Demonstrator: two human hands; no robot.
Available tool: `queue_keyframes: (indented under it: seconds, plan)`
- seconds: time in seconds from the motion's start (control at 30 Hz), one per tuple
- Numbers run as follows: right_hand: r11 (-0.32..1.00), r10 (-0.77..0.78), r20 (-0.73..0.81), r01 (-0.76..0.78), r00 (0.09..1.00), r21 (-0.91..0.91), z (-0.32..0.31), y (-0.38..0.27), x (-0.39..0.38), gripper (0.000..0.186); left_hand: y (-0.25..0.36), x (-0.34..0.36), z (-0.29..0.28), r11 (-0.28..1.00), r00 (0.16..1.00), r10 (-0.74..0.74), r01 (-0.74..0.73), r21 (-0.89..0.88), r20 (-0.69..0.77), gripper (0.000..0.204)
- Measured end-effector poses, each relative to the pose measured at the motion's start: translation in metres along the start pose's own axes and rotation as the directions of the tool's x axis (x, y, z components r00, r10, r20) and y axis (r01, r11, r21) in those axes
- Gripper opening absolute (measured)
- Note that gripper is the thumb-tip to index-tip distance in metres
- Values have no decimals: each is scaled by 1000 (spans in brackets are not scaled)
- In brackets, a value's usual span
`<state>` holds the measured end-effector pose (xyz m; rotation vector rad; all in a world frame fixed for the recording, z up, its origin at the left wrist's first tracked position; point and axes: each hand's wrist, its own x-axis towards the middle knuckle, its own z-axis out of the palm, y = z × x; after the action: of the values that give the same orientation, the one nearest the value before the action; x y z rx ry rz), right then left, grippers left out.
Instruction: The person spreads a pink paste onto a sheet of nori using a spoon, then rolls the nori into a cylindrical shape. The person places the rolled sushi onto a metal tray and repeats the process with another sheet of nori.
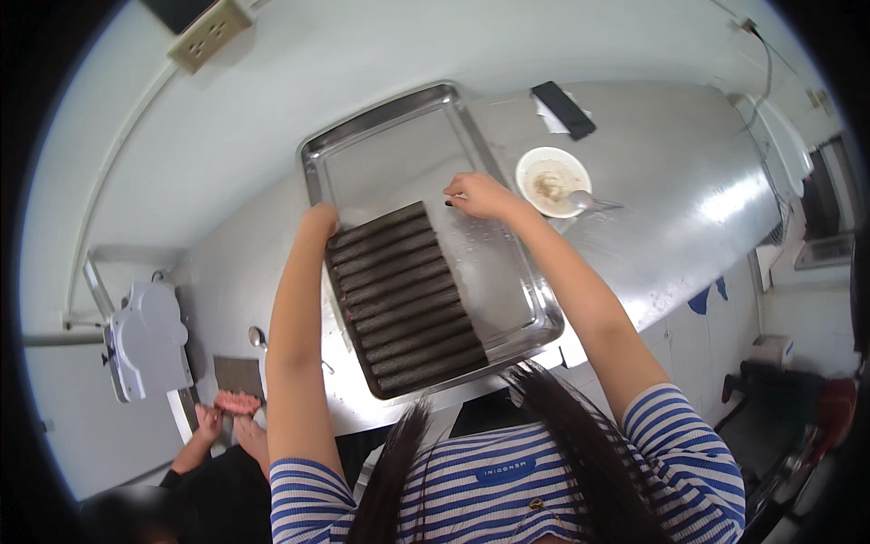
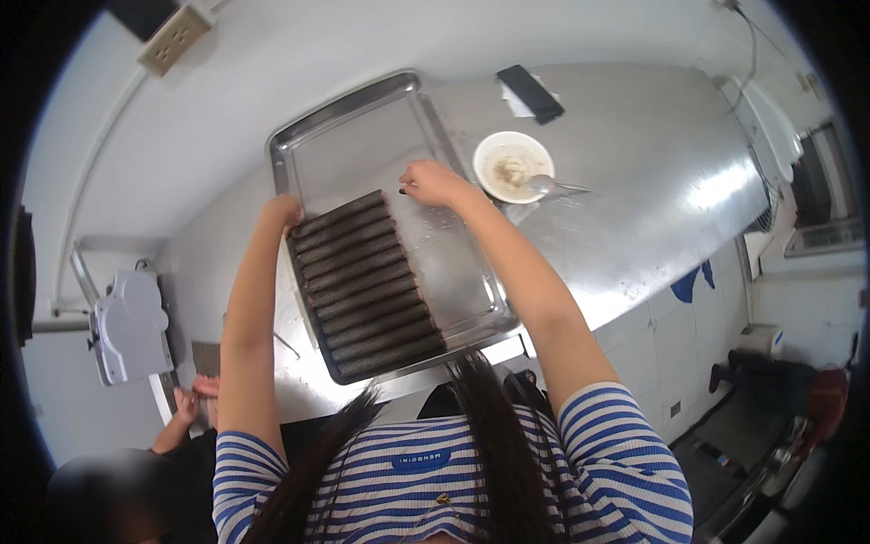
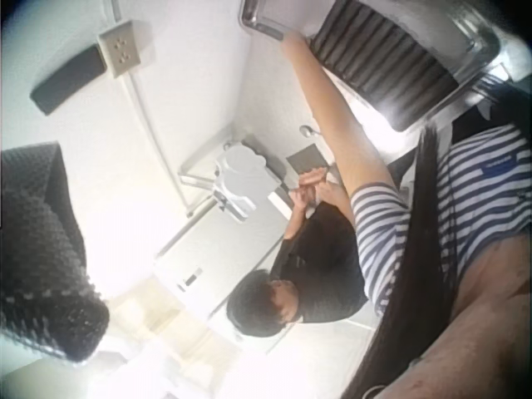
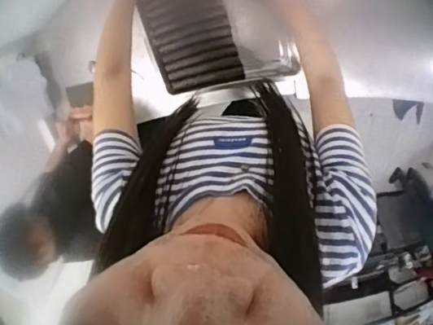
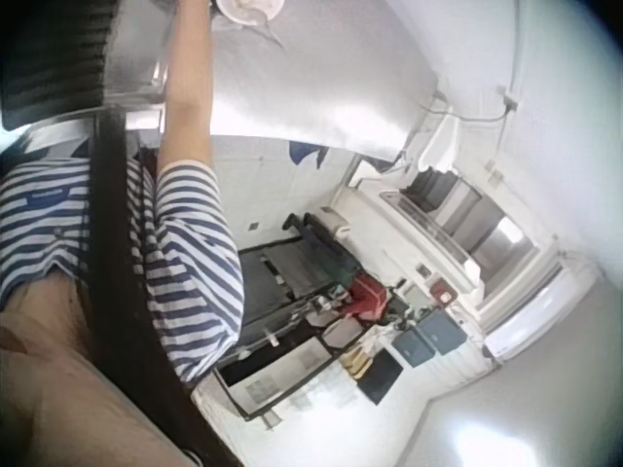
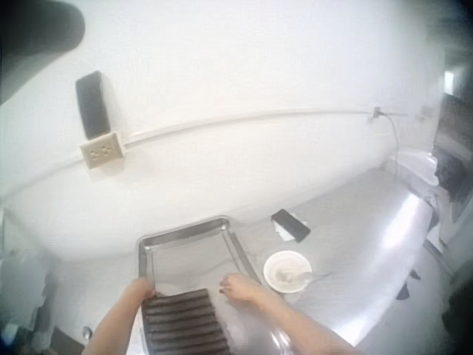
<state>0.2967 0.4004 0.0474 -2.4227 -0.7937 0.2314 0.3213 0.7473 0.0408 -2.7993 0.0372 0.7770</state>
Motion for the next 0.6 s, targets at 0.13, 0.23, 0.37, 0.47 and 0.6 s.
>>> queue_keyframes:
  seconds: [0.13, 0.23, 0.37, 0.47, 0.6]
  plan:
    - [976, 29, -189, 13, 982, 217, -66, 16, -130, 24, 9, 0, -25, 988, 969, 65, -29, 152, -238, 36]
    - [969, 224, -297, -180, 928, 167, -78, 24, -262, 22, 90, -41, -89, 918, 965, 218, -152, 366, -148, 37]
    - [865, 496, -279, -438, 822, 246, -46, 25, -435, 20, 236, -79, -124, 846, 786, 533, -507, 165, -313, 44]
    - [828, 557, -328, -478, 763, 294, -7, 27, -539, 22, 369, -167, -141, 609, 571, 792, -756, 239, -215, 53]
    - [733, 680, -374, -575, 631, 362, 9, -13, -661, 23, 517, -299, -127, 427, 440, 897, -888, 170, 46, 54]
